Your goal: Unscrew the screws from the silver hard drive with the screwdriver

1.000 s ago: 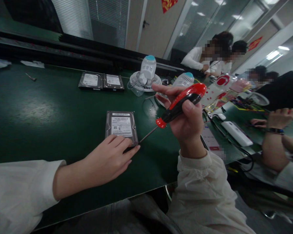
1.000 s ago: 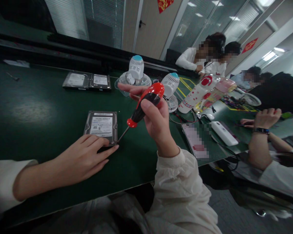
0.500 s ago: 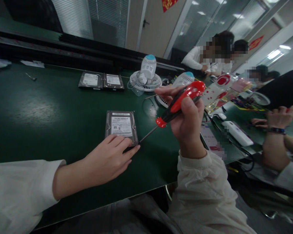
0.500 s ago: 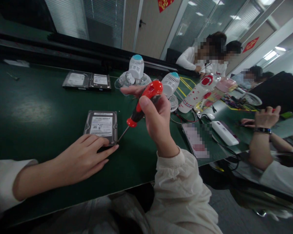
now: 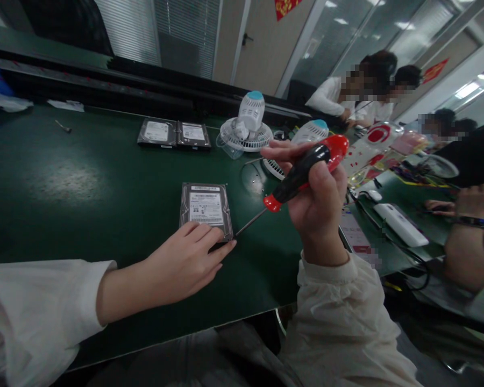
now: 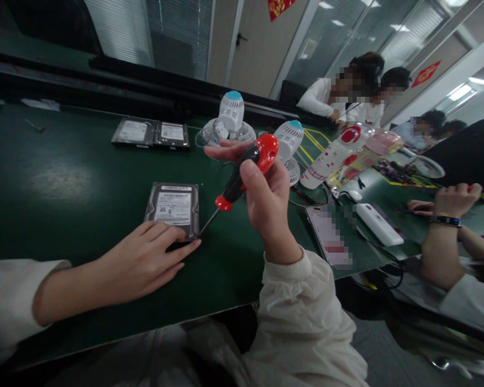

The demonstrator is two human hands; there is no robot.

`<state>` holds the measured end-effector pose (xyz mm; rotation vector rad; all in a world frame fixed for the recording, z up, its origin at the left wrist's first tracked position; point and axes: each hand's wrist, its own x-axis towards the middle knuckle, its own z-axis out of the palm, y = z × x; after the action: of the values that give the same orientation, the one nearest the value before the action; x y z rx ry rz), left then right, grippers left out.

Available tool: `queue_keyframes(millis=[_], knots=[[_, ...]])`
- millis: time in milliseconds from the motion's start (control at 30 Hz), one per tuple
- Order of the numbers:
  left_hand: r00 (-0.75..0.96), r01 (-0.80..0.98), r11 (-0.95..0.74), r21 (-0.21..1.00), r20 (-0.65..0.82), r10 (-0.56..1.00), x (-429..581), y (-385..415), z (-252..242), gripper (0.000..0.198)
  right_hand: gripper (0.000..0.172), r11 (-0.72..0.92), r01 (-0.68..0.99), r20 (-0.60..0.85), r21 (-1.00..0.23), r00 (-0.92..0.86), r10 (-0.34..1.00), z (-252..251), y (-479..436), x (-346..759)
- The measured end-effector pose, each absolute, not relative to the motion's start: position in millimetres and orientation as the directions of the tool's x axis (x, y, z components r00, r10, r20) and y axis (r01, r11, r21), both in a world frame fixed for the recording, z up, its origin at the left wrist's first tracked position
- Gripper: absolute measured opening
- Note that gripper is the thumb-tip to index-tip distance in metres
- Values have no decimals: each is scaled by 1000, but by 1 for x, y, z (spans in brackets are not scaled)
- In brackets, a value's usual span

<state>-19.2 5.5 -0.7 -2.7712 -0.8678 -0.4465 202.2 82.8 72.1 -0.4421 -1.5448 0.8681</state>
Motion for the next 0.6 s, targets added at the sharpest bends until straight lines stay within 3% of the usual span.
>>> queue_keyframes(millis=[67,267,433,600], knots=[[781,580,-808,-99,349,518,-19,5,0,40,17,651,-198,680,-733,-157,717,71,82,201],[775,584,-809,-69,345,530,-19,6,1,40,42,526,-337,614,-780,-258,746,76,79,204],[777,589,-805,-72,323,540,-19,5,1,40,27,645,-198,670,-738,-101,736,74,79,203],[779,587,-806,-80,325,535,-19,5,1,41,39,584,-313,647,-749,-158,746,74,83,204]])
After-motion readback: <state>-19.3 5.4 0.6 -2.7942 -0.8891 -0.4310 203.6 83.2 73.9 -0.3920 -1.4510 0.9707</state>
